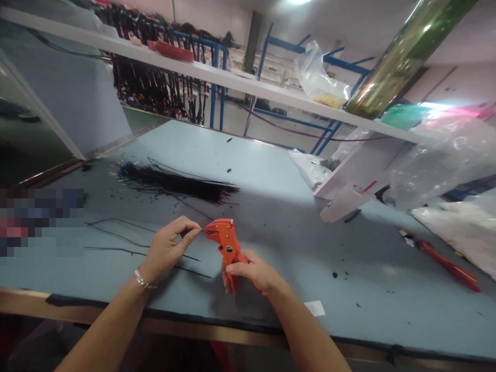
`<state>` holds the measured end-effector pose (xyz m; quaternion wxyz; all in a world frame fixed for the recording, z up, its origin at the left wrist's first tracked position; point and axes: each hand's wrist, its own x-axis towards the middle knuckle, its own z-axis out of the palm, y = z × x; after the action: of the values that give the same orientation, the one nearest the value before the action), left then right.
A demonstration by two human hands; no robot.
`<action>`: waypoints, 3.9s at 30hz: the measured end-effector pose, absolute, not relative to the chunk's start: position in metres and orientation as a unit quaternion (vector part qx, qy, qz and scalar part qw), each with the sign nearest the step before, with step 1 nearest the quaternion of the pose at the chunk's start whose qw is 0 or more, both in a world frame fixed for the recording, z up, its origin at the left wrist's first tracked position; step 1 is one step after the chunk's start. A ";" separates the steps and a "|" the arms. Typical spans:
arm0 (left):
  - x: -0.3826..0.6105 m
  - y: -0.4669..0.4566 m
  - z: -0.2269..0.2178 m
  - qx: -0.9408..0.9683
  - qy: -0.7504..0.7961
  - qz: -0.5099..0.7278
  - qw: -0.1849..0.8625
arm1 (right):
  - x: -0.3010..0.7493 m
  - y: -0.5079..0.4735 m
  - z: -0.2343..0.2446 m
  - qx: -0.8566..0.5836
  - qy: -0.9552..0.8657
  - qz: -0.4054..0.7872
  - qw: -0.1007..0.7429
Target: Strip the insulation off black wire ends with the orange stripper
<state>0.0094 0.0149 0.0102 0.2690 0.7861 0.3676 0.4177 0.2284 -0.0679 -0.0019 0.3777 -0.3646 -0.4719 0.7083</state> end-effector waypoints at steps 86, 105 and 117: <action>0.014 0.022 0.002 0.775 0.392 0.424 0.259 | 0.230 -0.068 -0.001 -0.390 -0.402 0.739 0.375; 0.015 0.020 0.004 0.782 0.390 0.420 0.246 | 0.222 -0.072 -0.004 -0.439 -0.399 0.707 0.385; 0.016 0.021 0.003 0.783 0.401 0.411 0.241 | 0.221 -0.071 -0.005 -0.459 -0.410 0.688 0.384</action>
<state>0.0156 0.0205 0.0025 0.2410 0.7827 0.4005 0.4110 0.2205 -0.0710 -0.0049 0.3845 -0.4594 -0.4102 0.6877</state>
